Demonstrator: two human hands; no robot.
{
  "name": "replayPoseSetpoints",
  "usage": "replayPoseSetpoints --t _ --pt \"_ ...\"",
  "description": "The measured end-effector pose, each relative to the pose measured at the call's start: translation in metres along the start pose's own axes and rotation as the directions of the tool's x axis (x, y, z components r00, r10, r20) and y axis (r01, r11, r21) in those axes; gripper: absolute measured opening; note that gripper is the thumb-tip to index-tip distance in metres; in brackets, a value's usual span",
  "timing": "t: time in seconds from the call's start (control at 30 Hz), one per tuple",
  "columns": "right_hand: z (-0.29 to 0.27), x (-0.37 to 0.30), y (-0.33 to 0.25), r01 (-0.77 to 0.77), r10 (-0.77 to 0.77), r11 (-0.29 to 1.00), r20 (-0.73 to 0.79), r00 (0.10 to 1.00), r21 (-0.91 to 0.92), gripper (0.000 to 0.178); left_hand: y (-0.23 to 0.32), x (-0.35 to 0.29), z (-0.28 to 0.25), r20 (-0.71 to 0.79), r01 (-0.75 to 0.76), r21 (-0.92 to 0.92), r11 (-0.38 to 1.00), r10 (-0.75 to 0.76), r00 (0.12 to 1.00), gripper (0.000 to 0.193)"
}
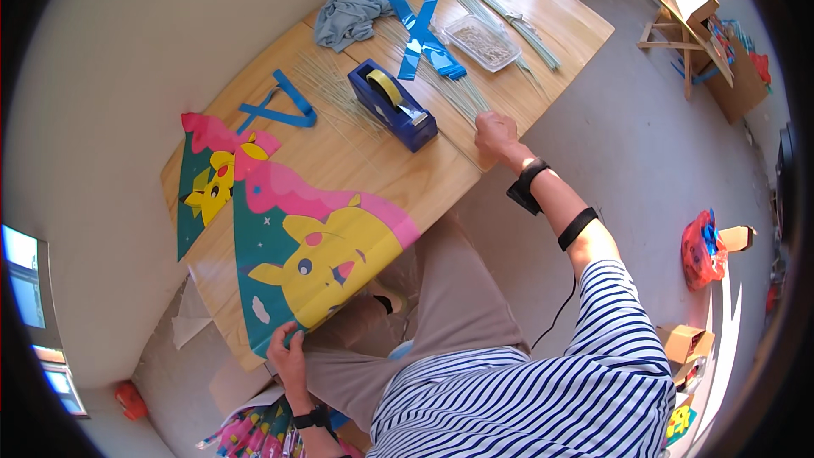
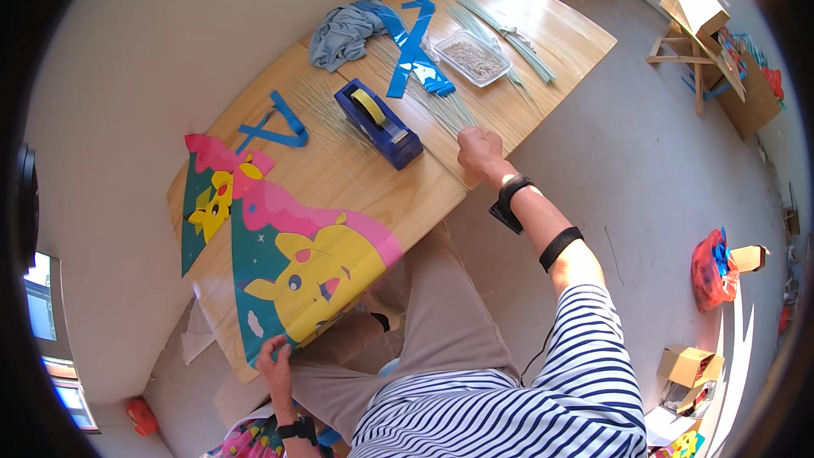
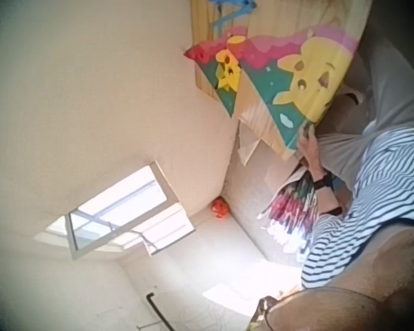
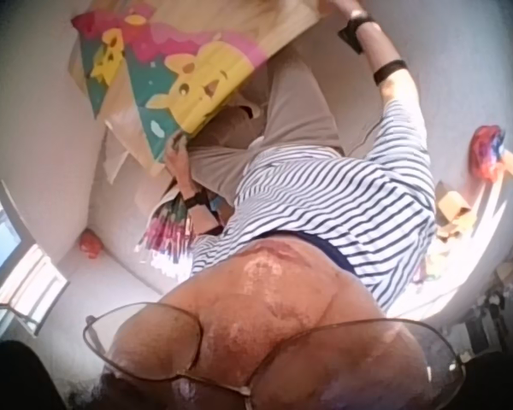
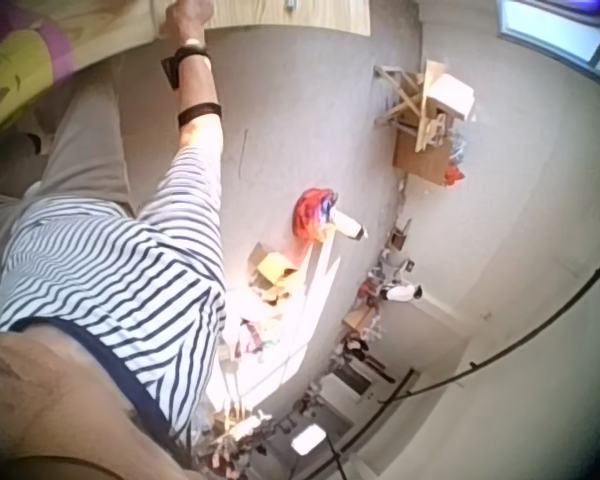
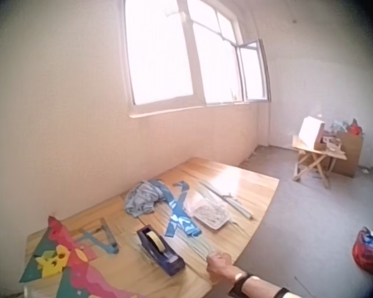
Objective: Assembling a Pikachu-themed kite by folding and attaching plastic components.
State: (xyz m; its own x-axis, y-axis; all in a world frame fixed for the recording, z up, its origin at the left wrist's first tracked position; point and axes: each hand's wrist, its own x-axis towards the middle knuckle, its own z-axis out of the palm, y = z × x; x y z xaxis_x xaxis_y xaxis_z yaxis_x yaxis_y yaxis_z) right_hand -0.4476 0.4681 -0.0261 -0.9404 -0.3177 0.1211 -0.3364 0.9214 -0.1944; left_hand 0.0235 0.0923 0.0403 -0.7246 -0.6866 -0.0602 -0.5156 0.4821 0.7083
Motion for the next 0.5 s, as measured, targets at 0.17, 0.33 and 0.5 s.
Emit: replayPoseSetpoints --t 0.17,0.33,0.5 --pt "0.008 -0.031 0.023 0.026 -0.023 0.999 -0.071 0.997 0.035 0.011 -0.013 -0.001 0.001 -0.009 -0.025 -0.027 0.999 0.025 1.000 0.020" --pt "-0.008 -0.035 0.019 -0.017 0.017 0.998 0.011 1.000 0.053 0.012 -0.010 0.002 0.005 0.014 -0.050 -0.014 0.999 0.050 0.999 0.020" --pt "-0.019 -0.049 0.019 -0.071 0.061 0.967 0.049 0.997 0.245 0.013 -0.003 -0.001 0.004 -0.005 -0.061 -0.037 0.997 0.061 0.998 0.019"
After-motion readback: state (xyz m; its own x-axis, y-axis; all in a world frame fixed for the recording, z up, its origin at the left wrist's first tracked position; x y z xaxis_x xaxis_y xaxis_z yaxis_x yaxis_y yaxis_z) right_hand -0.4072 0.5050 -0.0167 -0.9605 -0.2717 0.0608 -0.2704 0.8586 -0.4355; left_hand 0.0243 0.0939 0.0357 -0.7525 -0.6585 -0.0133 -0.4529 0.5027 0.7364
